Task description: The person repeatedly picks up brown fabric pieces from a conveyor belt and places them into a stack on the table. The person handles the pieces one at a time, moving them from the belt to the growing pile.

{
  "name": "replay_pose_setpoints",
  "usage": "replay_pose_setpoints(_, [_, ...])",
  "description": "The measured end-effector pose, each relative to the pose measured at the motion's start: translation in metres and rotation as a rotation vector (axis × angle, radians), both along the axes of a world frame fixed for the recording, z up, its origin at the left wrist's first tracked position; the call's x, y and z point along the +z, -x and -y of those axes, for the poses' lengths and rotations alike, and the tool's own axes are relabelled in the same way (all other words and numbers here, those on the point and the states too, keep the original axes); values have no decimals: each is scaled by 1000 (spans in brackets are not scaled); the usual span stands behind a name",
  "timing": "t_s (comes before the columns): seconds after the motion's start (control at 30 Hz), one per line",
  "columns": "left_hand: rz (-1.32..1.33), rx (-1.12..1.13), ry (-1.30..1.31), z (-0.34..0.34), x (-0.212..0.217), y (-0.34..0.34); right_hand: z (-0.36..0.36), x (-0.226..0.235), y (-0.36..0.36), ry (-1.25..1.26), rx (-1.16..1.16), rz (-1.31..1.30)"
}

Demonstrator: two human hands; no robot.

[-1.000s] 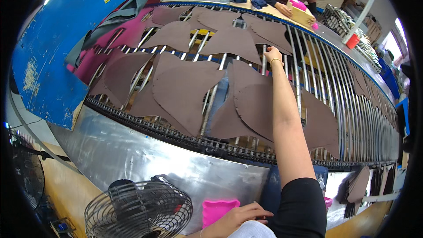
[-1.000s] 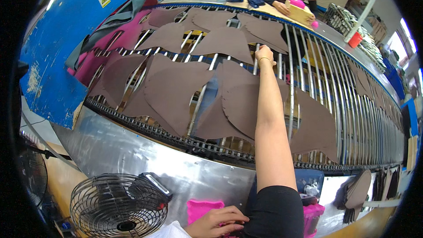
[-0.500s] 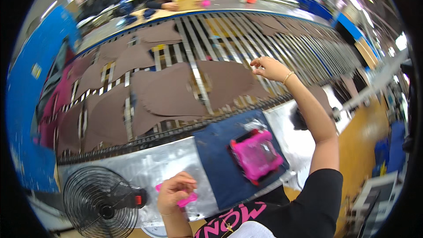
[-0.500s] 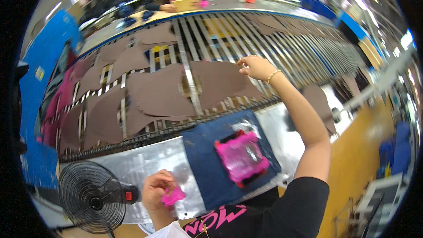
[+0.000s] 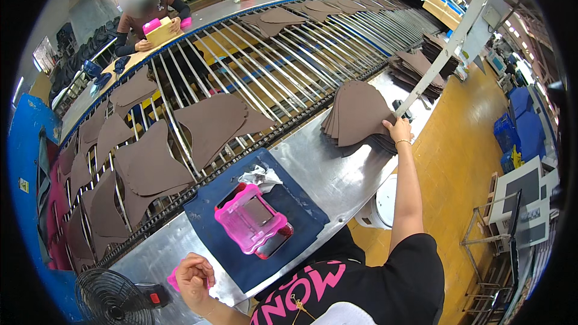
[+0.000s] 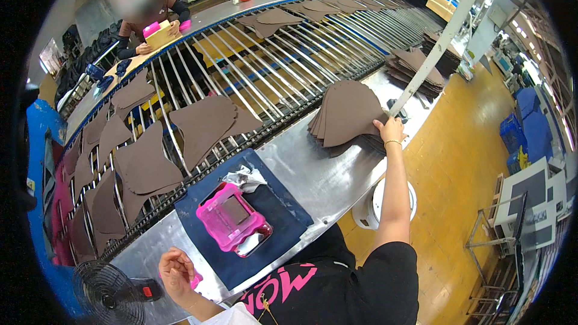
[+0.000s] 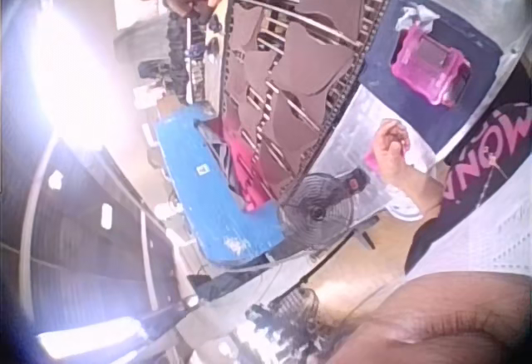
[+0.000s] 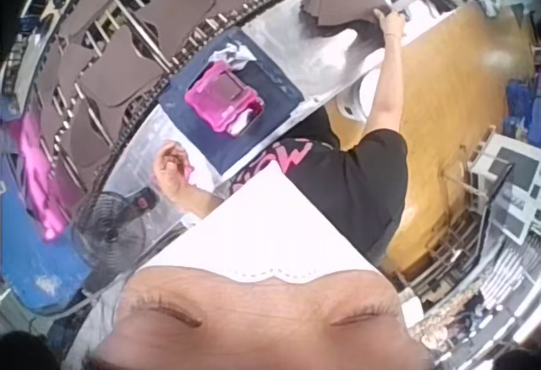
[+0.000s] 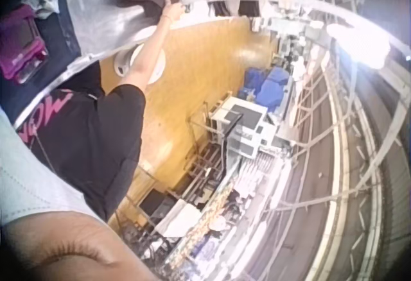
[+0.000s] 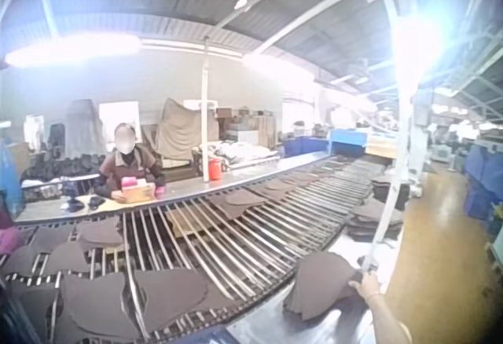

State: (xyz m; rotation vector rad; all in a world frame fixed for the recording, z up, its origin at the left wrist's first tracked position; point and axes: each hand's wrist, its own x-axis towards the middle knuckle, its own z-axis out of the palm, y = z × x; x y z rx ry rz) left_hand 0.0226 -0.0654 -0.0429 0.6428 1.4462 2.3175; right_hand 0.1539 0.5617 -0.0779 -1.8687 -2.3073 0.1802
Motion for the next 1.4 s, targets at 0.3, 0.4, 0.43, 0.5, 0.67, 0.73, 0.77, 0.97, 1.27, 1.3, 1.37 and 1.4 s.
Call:
replay_pose_setpoints(0.3, [-53,-23,101,-26,32,0,-30,25,-11,-132,467,92])
replay_pose_setpoints(0.4, [-5,-31,166,-29,42,6,-15,50,-15,-121,624,16])
replay_pose_setpoints(0.43, [20,-27,212,-29,44,8,-6,64,-15,-174,672,-63])
replay_pose_setpoints(0.5, [58,3,317,-32,53,12,24,102,-5,-143,728,-245])
replay_pose_setpoints(0.67, [-100,193,458,-67,73,39,116,157,44,373,914,-1045])
replay_pose_setpoints(0.73, [-318,295,464,-81,71,51,166,156,70,329,942,-1095])
replay_pose_setpoints(0.77, [-259,305,419,-81,72,53,187,154,82,305,956,-1121])
replay_pose_setpoints(0.97, [-29,450,373,-24,93,50,273,121,130,469,1337,-1136])
replay_pose_setpoints(1.27, [-237,806,738,43,113,2,322,84,130,323,1594,-832])
replay_pose_setpoints(1.3, [-235,796,751,43,114,0,323,84,129,262,1619,-841])
replay_pose_setpoints(1.37, [-194,746,774,45,111,-2,319,83,128,212,1675,-853])
replay_pose_setpoints(1.4, [-172,717,783,45,106,-3,317,84,125,226,1678,-854])
